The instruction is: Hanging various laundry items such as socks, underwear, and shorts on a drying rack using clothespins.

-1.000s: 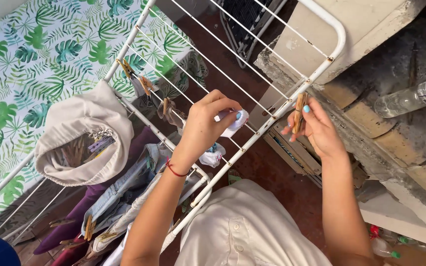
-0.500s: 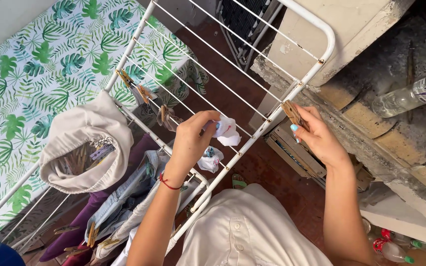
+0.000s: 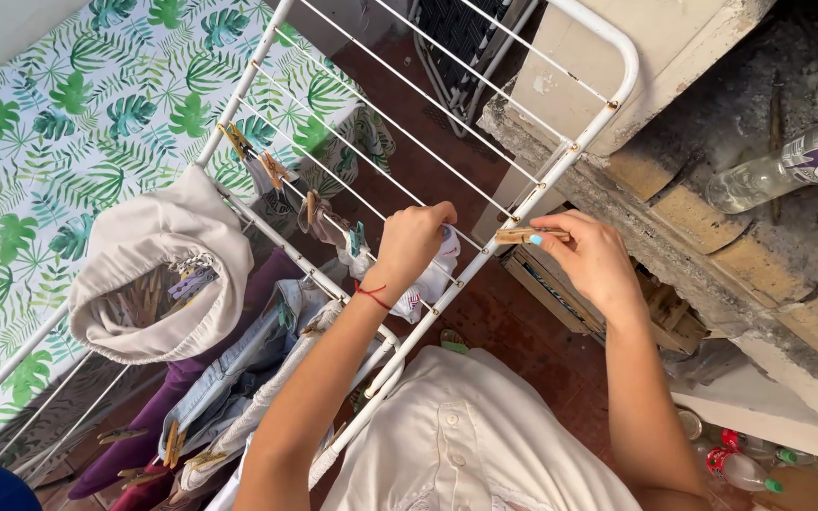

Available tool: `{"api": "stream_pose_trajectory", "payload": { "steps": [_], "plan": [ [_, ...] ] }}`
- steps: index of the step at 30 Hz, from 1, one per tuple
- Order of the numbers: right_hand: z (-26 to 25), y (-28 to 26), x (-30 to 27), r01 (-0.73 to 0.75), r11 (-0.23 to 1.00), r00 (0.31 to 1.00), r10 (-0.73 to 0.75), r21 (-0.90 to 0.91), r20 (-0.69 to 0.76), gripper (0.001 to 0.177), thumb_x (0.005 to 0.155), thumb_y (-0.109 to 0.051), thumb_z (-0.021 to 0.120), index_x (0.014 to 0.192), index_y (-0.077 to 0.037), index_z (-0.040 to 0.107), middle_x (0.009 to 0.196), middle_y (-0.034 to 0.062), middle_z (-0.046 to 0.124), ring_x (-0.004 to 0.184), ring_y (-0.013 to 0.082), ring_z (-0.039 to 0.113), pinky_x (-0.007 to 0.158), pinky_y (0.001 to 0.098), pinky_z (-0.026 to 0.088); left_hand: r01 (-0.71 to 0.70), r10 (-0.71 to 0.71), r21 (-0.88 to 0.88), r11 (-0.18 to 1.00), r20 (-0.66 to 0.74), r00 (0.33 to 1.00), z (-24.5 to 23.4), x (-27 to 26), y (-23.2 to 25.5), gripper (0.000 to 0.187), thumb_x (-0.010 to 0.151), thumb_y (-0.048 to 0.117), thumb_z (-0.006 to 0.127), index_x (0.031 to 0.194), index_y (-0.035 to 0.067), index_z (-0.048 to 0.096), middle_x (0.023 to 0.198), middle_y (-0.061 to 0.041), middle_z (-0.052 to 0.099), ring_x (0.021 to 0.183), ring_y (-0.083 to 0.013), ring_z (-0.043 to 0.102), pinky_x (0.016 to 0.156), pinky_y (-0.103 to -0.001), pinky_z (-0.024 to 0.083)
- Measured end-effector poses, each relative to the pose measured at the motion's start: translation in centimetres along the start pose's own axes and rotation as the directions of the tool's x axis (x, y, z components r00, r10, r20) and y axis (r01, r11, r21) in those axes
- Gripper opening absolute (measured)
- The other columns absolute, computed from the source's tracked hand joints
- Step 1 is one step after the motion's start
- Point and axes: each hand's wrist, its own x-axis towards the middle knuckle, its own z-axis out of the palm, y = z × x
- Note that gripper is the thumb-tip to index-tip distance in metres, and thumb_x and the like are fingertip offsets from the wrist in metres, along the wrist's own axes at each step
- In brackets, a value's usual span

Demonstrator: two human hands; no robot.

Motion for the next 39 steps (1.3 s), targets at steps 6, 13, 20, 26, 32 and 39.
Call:
{"api": "stream_pose_trajectory", "payload": {
  "steps": [6,13,20,26,32,39],
  "plan": [
    [2.3,0.2,1.7,0.057,0.957,0.989,-0.015,0.286,-0.146,0.038,0.077,-0.010,0.084,0.109,-0.001,0.067,0.093,0.0171,0.064,0.083,0.0261,0.071,0.074,0.0334,0.059,-0.197,0.208,0.123,0.973,-0.080,0.975,2.7,2.3,-1.3,0.024,0.075,-0.002,0.070,0.083,0.019,0.066,0.071,0.004,0.070,0.074,-0.0188,0.069,0.088,-0.035,0.039],
    [5.5,-2.8,3.4,-0.046,0.998,0.991,0.049,0.034,-0.123,0.043,0.072,-0.019,0.082,0.084,-0.013,0.041,0.078,0.0034,0.073,0.068,0.0156,0.072,0.068,0.0279,0.053,-0.132,0.133,-0.012,0.991,0.087,0.987,0.8,4.6,-0.6,0.020,0.067,0.014,0.081,0.079,0.019,0.065,0.068,0.002,0.067,0.080,-0.0226,0.064,0.086,-0.042,0.037],
    [7.4,-2.7,6.1,-0.100,0.993,0.984,0.089,-0.068,-0.157,0.042,0.073,-0.028,0.079,0.078,-0.017,0.039,0.065,-0.0045,0.070,0.064,0.0177,0.069,0.071,0.0310,0.051,-0.081,0.140,-0.168,0.983,0.383,0.913,2.1,5.3,-3.9,0.020,0.085,0.011,0.067,0.099,0.021,0.077,0.096,-0.002,0.075,0.102,-0.0260,0.065,0.104,-0.044,0.035],
    [8.3,-3.3,7.4,-0.106,0.981,0.986,0.082,-0.163,-0.146,0.040,0.072,-0.025,0.079,0.081,-0.014,0.042,0.075,0.0027,0.072,0.080,0.0308,0.069,0.075,0.0427,0.050,-0.038,0.083,-0.089,0.995,0.583,0.808,-0.2,6.1,-3.8,0.034,0.089,0.012,0.059,0.119,0.025,0.070,0.126,0.001,0.065,0.121,-0.0231,0.051,0.116,-0.049,0.016],
    [8.9,-2.7,10.0,-0.082,0.966,0.990,0.051,-0.246,-0.131,0.040,0.071,-0.028,0.080,0.081,-0.014,0.044,0.075,0.0046,0.071,0.083,0.0344,0.069,0.076,0.0453,0.050,-0.114,0.145,-0.092,0.989,0.496,0.856,-0.4,6.0,-4.0,0.030,0.082,0.003,0.058,0.107,0.012,0.073,0.115,-0.005,0.067,0.109,-0.0250,0.055,0.097,-0.039,0.040],
    [10.3,-2.0,9.5,-0.095,0.962,0.995,0.088,-0.256,-0.039,0.037,0.072,-0.023,0.078,0.083,-0.014,0.043,0.076,0.0049,0.071,0.086,0.0356,0.068,0.078,0.0462,0.050,-0.017,0.102,-0.197,0.980,0.432,0.896,-2.9,5.5,-3.6,0.038,0.074,-0.003,0.062,0.103,0.017,0.076,0.099,-0.008,0.073,0.097,-0.0300,0.067,0.087,-0.042,0.052]
  ]
}}
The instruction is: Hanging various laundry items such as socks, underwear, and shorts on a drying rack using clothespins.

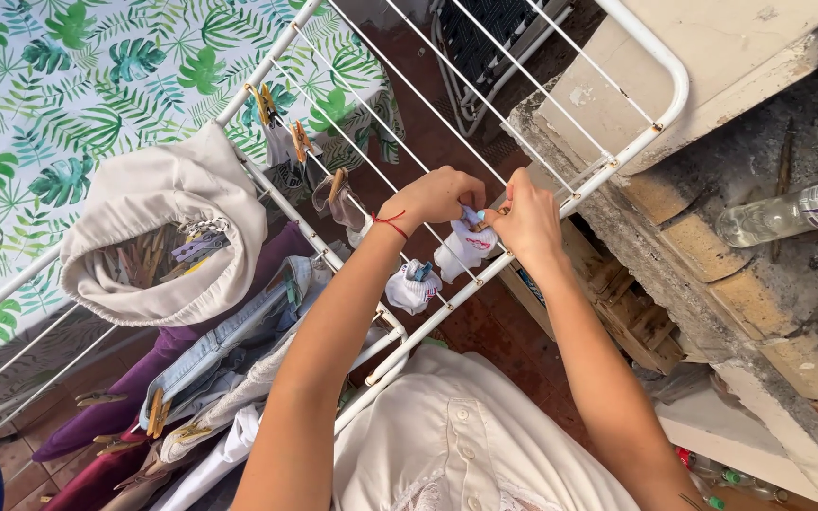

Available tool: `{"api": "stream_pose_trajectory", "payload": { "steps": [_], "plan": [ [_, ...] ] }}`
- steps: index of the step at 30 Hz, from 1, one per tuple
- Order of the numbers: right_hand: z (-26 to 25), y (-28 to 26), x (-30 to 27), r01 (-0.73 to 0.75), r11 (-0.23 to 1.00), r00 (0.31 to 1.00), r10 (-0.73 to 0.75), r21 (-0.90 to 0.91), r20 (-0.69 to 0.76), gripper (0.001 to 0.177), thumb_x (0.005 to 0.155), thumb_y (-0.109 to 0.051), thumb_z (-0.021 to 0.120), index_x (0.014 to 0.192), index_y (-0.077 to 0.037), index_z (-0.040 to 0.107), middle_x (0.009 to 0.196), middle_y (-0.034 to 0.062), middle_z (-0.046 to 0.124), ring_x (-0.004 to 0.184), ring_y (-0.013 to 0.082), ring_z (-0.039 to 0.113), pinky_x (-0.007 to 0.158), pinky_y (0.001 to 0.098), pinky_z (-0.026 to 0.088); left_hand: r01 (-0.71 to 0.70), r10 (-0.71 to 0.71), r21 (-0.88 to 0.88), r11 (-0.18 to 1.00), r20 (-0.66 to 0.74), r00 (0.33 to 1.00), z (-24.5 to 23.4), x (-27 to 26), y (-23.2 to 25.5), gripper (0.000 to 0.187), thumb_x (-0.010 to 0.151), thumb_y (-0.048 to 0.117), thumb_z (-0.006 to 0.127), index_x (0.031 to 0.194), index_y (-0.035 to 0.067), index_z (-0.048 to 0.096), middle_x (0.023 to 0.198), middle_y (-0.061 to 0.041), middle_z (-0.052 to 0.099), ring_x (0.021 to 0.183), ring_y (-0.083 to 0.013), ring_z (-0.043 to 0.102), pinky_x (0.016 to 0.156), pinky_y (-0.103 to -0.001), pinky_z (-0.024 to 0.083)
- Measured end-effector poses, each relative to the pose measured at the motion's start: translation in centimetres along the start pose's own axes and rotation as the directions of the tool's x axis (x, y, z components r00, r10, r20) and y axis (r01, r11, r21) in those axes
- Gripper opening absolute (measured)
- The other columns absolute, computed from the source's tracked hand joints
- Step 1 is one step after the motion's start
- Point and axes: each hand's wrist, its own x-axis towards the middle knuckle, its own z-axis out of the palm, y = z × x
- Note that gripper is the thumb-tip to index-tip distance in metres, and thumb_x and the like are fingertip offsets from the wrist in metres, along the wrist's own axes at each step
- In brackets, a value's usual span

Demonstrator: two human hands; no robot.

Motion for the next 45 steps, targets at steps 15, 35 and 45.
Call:
{"api": "stream_pose_trajectory", "payload": {
  "steps": [15,35,45],
  "plan": [
    [-0.6,-10.2,-5.1,0.506,0.717,0.854,-0.495,0.479,-0.161,0.028,0.091,-0.005,0.068,0.115,-0.004,0.053,0.093,0.0079,0.053,0.052,0.0109,0.048,0.051,0.0222,0.040,0.062,-0.223,-0.271,0.961,-0.621,0.751,-0.2,-18.8,1.2,0.015,0.092,0.025,0.064,0.097,0.011,0.067,0.088,-0.012,0.070,0.094,-0.0333,0.066,0.083,-0.047,0.055],
    [34.8,-54.0,-33.8,0.635,0.324,-0.040,-0.893,0.701,0.449,0.025,0.086,-0.004,0.064,0.110,-0.006,0.069,0.093,0.0142,0.074,0.083,0.0275,0.072,0.068,0.0360,0.056,0.483,-0.594,-0.657,0.579,-0.746,-0.302,7.1,-74.8,-7.0,0.009,0.096,0.019,0.063,0.100,0.015,0.070,0.082,-0.002,0.072,0.084,-0.0183,0.069,0.078,-0.032,0.056],
    [43.6,-61.2,-43.7,0.841,0.191,-0.114,-0.852,0.506,0.511,0.060,0.079,-0.019,0.076,0.131,-0.002,0.052,0.107,0.0165,0.064,0.102,0.0362,0.065,0.084,0.0513,0.053,0.443,-0.598,-0.793,0.418,-0.607,-0.524,12.3,-84.3,-10.3,0.030,0.083,0.000,0.068,0.112,0.007,0.065,0.106,-0.012,0.067,0.108,-0.0314,0.062,0.094,-0.042,0.050]
  ]
}}
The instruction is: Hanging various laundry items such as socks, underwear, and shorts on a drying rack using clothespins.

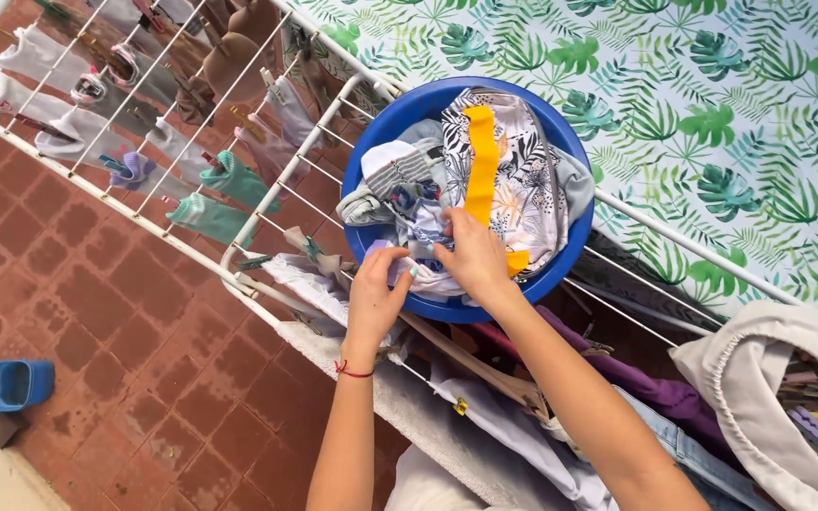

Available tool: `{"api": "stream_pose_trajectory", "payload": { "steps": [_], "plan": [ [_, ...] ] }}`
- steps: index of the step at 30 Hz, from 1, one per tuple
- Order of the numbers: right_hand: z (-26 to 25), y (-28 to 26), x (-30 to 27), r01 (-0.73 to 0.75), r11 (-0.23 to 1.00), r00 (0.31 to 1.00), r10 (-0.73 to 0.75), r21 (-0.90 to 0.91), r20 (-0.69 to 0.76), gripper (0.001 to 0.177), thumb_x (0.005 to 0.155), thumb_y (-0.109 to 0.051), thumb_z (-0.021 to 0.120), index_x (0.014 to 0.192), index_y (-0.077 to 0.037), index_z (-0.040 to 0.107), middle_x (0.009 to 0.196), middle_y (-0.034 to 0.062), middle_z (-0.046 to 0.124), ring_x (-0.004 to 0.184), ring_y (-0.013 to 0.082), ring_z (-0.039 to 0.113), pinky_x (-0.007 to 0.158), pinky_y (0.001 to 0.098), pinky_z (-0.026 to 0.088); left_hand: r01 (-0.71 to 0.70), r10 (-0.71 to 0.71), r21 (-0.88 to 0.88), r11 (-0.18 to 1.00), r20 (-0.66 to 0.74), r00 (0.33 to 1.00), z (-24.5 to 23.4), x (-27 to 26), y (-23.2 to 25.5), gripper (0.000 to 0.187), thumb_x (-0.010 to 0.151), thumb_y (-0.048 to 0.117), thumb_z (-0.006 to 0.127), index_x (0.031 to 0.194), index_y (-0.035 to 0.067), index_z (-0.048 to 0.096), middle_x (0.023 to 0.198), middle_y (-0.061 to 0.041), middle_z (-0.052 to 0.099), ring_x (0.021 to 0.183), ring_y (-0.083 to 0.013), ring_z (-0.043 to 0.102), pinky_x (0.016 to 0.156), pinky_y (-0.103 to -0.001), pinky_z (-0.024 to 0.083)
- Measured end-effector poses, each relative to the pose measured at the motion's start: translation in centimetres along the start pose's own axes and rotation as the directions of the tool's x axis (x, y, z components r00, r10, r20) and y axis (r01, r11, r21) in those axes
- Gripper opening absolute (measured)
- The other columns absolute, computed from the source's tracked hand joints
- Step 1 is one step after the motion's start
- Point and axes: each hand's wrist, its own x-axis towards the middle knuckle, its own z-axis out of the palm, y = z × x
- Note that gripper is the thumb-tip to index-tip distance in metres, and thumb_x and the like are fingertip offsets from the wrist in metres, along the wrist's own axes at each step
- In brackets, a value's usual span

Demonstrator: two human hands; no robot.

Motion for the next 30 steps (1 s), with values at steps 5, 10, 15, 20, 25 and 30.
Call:
{"api": "stream_pose_trajectory", "payload": {
  "steps": [5,10,15,20,25,30],
  "plan": [
    [0.5,3.0,0.5,0.013,0.999,0.998,-0.010,0.040,-0.068,0.010,0.085,-0.014,0.068,0.094,-0.019,0.066,0.082,0.0030,0.065,0.082,0.0272,0.067,0.076,0.0432,0.053,0.075,-0.086,-0.098,0.992,-0.110,0.990,1.2,1.0,-1.5,0.020,0.088,0.006,0.068,0.106,0.012,0.068,0.100,-0.006,0.069,0.100,-0.0257,0.068,0.087,-0.034,0.055],
    [-6.3,2.3,-2.3,-0.045,0.682,0.984,0.157,0.730,-0.086,0.004,0.100,-0.013,0.053,0.103,-0.010,0.051,0.096,0.0032,0.054,0.093,0.0188,0.062,0.077,0.0417,0.060,0.003,-0.010,-0.302,0.953,-0.023,1.000,2.4,2.1,5.1,0.040,0.083,0.011,0.077,0.119,0.005,0.060,0.110,-0.019,0.067,0.109,-0.0369,0.064,0.092,-0.045,0.054],
    [-13.3,3.1,-7.6,0.064,0.358,0.949,0.268,0.932,-0.168,0.009,0.103,-0.017,0.048,0.105,-0.009,0.045,0.099,0.0003,0.048,0.087,0.0156,0.062,0.071,0.0436,0.065,-0.092,0.163,-0.519,0.850,0.094,0.982,5.5,2.5,11.6,0.016,0.089,0.006,0.070,0.104,0.008,0.064,0.115,-0.012,0.064,0.112,-0.0336,0.064,0.086,-0.040,0.057],
    [-19.2,7.9,-19.7,0.122,0.247,0.856,0.464,0.961,-0.228,0.014,0.097,-0.011,0.054,0.109,-0.009,0.047,0.095,-0.0002,0.048,0.073,0.0138,0.065,0.058,0.0321,0.064,-0.247,0.553,-0.612,0.751,0.380,0.742,6.5,-3.6,24.3,0.050,0.070,-0.003,0.082,0.114,0.010,0.061,0.144,-0.015,0.038,0.116,-0.0435,0.060,0.092,-0.048,0.057],
    [-21.7,11.7,-35.1,0.237,0.224,0.717,0.616,0.945,-0.326,0.021,0.094,-0.007,0.056,0.112,-0.008,0.045,0.101,0.0010,0.048,0.073,0.0164,0.068,0.058,0.0335,0.065,-0.524,0.710,-0.481,0.703,0.425,0.562,12.8,-12.1,33.6,0.039,0.069,-0.002,0.082,0.102,0.004,0.064,0.134,-0.018,0.049,0.101,-0.0400,0.067,0.086,-0.051,0.057],
    [-24.0,15.1,-48.6,0.358,0.221,0.560,0.727,0.907,-0.398,0.022,0.093,-0.007,0.056,0.111,-0.009,0.045,0.098,-0.0008,0.047,0.068,0.0107,0.066,0.056,0.0215,0.063,-0.663,0.794,-0.460,0.591,0.477,0.377,19.1,-22.9,41.0,0.054,0.058,0.003,0.089,0.103,-0.005,0.059,0.129,-0.022,0.050,0.105,-0.0426,0.064,0.088,-0.046,0.058]
  ]
}}
